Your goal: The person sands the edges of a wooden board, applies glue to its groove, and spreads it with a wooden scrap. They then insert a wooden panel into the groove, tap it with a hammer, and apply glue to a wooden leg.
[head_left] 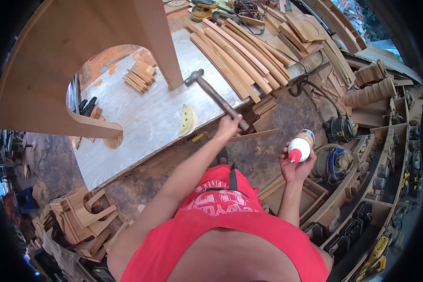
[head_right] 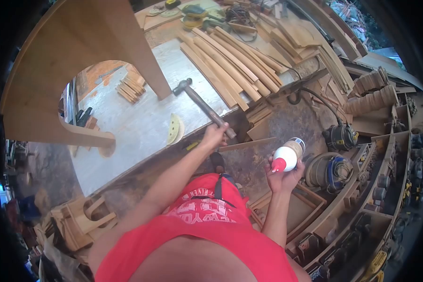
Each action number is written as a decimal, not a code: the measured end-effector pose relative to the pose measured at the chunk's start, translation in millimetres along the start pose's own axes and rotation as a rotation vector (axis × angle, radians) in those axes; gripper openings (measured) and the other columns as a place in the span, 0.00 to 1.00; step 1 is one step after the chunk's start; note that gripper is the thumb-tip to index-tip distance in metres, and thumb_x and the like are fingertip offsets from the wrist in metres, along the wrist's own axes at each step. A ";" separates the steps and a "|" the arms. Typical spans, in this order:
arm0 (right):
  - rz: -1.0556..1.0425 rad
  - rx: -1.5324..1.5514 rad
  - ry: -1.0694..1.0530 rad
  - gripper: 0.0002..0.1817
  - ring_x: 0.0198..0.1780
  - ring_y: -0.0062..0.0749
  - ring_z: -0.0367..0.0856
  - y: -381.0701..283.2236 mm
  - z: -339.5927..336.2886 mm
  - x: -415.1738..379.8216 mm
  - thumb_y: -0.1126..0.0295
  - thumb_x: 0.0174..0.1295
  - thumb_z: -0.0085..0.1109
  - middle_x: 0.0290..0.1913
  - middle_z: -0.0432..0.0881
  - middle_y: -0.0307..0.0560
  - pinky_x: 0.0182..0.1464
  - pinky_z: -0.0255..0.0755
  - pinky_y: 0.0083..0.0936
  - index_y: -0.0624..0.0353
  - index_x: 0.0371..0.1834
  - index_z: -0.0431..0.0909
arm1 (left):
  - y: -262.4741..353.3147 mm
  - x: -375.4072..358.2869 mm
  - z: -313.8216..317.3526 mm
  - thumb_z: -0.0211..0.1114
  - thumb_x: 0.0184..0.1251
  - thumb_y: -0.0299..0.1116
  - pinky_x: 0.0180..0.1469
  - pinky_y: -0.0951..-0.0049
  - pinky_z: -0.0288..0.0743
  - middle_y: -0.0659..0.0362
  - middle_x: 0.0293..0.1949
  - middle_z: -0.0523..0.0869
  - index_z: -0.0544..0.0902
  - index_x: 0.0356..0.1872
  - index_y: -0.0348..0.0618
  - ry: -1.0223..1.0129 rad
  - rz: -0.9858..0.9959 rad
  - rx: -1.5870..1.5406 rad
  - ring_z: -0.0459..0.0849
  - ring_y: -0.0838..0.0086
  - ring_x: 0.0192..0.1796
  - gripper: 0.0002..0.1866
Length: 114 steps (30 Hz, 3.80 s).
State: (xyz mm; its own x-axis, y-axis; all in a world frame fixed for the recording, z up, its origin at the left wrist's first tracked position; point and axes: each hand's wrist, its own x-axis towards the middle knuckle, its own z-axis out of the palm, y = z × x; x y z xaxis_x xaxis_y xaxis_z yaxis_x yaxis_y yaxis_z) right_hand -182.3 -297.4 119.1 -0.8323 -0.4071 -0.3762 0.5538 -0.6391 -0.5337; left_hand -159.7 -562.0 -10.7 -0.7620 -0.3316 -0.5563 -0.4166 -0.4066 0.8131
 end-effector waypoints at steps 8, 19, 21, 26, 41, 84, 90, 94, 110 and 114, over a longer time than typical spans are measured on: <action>0.024 0.089 -0.077 0.38 0.47 0.52 0.84 -62.0 -64.3 82.5 0.43 0.60 0.59 0.54 0.83 0.59 0.47 0.82 0.45 0.63 0.64 0.74 | 54.8 -47.8 -20.1 0.65 0.72 0.56 0.39 0.56 0.84 0.44 0.29 0.91 0.91 0.37 0.34 0.289 0.180 0.734 0.93 0.58 0.33 0.28; -0.296 -0.056 -0.136 0.44 0.71 0.50 0.75 -174.4 -110.0 111.7 0.57 0.54 0.71 0.70 0.76 0.53 0.76 0.63 0.56 0.59 0.75 0.66 | 108.5 73.5 30.7 0.73 0.58 0.55 0.63 0.55 0.79 0.34 0.55 0.86 0.80 0.54 0.21 0.622 0.043 1.017 0.85 0.45 0.60 0.40; -0.315 -0.062 -0.072 0.44 0.71 0.49 0.75 -181.6 -120.1 107.2 0.57 0.54 0.71 0.69 0.77 0.52 0.76 0.63 0.56 0.58 0.75 0.66 | 103.0 93.8 18.3 0.75 0.56 0.56 0.65 0.56 0.78 0.32 0.55 0.86 0.79 0.53 0.20 0.601 -0.062 0.895 0.85 0.44 0.61 0.41; -0.318 -0.080 -0.020 0.41 0.70 0.48 0.76 -182.4 -152.5 97.0 0.58 0.55 0.70 0.68 0.78 0.51 0.75 0.65 0.55 0.56 0.74 0.68 | 122.9 53.3 28.4 0.71 0.62 0.30 0.30 0.71 0.87 0.50 0.38 0.86 0.80 0.46 0.28 0.456 0.041 0.125 0.89 0.68 0.37 0.17; -0.358 -0.237 -0.108 0.36 0.64 0.46 0.81 -126.9 -68.2 135.3 0.51 0.67 0.67 0.64 0.80 0.49 0.70 0.74 0.48 0.57 0.73 0.68 | 35.0 -238.7 -2.9 0.75 0.62 0.30 0.43 0.71 0.85 0.50 0.42 0.92 0.81 0.63 0.30 0.941 0.499 0.454 0.91 0.73 0.38 0.28; -0.041 -0.545 -0.794 0.31 0.51 0.28 0.81 202.7 245.3 -65.1 0.62 0.59 0.73 0.50 0.81 0.45 0.57 0.75 0.31 0.65 0.61 0.73 | 12.9 -360.4 -154.5 0.76 0.58 0.23 0.55 0.62 0.85 0.43 0.54 0.88 0.80 0.59 0.33 0.802 0.759 0.465 0.90 0.53 0.54 0.26; 0.011 -0.558 -0.763 0.28 0.51 0.28 0.81 208.1 247.6 -67.0 0.64 0.60 0.72 0.51 0.81 0.45 0.58 0.75 0.31 0.66 0.60 0.74 | 4.2 -357.4 -150.6 0.76 0.58 0.24 0.53 0.61 0.85 0.43 0.52 0.89 0.81 0.59 0.34 0.847 0.733 0.392 0.91 0.52 0.52 0.26; 0.031 -0.566 -0.751 0.25 0.51 0.28 0.82 210.9 247.0 -73.5 0.64 0.62 0.72 0.50 0.83 0.45 0.57 0.76 0.31 0.66 0.58 0.77 | 5.9 -360.0 -145.0 0.76 0.58 0.25 0.52 0.62 0.86 0.43 0.51 0.89 0.81 0.60 0.34 0.839 0.720 0.387 0.91 0.53 0.51 0.27; 0.096 -0.510 -0.710 0.22 0.50 0.28 0.85 227.1 239.4 -76.2 0.66 0.66 0.73 0.49 0.85 0.45 0.55 0.80 0.29 0.67 0.58 0.78 | -0.6 -356.5 -149.7 0.78 0.57 0.26 0.48 0.66 0.84 0.46 0.44 0.92 0.83 0.59 0.37 0.880 0.779 0.401 0.93 0.62 0.46 0.26; 0.084 -0.503 -0.701 0.23 0.50 0.28 0.85 228.5 238.0 -77.4 0.66 0.66 0.73 0.49 0.85 0.45 0.55 0.80 0.29 0.66 0.59 0.78 | -2.6 -357.6 -150.6 0.78 0.57 0.25 0.49 0.66 0.84 0.46 0.44 0.92 0.84 0.59 0.36 0.875 0.784 0.398 0.93 0.64 0.47 0.26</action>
State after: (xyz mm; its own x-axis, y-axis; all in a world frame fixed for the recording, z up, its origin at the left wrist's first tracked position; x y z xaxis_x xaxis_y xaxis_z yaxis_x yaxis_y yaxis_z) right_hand 3.1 -567.2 206.5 -0.5189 -0.8541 0.0363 0.4205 -0.2919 -0.8591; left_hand 188.5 -570.6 160.3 -0.3503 -0.8873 0.3000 -0.2359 0.3935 0.8885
